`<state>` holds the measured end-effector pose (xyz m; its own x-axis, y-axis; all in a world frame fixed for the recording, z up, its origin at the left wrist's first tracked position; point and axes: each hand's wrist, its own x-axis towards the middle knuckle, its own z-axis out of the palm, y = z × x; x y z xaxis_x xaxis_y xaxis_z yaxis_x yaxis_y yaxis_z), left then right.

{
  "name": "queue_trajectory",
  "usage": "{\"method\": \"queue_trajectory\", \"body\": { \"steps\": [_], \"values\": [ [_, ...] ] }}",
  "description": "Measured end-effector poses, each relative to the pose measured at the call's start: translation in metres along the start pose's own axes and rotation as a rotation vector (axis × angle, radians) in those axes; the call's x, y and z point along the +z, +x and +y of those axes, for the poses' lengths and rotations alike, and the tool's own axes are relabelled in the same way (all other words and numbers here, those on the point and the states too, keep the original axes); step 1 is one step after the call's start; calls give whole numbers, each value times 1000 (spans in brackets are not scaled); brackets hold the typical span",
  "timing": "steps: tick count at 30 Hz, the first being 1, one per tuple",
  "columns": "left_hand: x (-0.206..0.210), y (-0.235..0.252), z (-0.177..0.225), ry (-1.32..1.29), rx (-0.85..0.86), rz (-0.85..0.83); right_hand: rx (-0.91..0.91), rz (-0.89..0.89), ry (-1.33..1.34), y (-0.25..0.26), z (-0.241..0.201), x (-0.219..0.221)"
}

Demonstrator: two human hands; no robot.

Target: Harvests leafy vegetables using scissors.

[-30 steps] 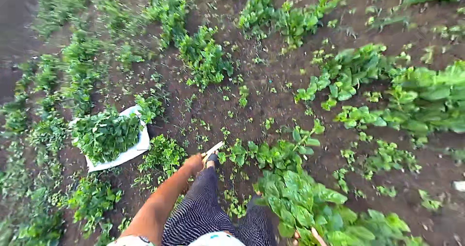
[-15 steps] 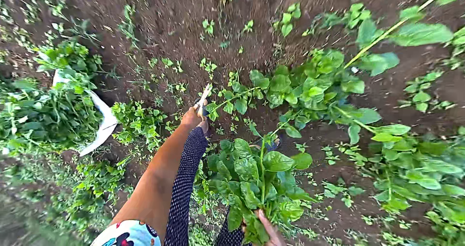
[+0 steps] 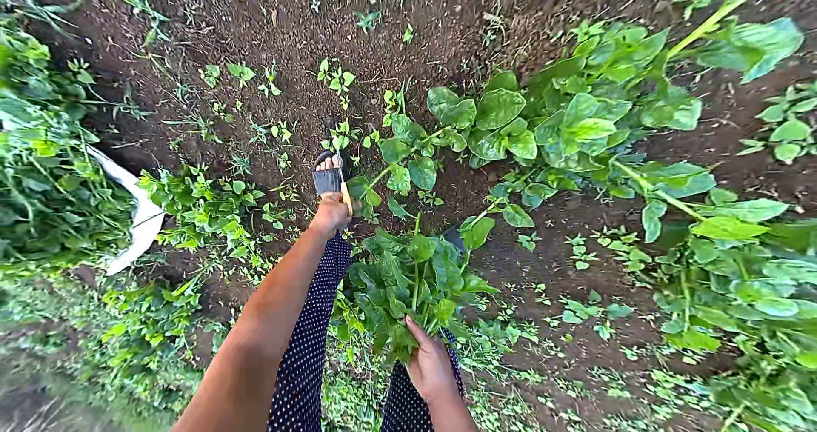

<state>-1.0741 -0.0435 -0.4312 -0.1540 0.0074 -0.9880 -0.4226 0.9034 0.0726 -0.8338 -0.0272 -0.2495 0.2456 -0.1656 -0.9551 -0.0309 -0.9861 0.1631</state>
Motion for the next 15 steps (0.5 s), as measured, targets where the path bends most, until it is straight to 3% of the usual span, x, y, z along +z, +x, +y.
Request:
{"method": "queue_trajectory", "body": {
  "steps": [4,9,15],
  "values": [
    [6,-86,39,97,39,-75,79,33,50,12,-20,36],
    [41,-168,62,407,90,-179,119,-40,229,15,-57,70],
    [87,-197,39,526,95,-163,76,-319,428,22,-64,33]
  ]
}}
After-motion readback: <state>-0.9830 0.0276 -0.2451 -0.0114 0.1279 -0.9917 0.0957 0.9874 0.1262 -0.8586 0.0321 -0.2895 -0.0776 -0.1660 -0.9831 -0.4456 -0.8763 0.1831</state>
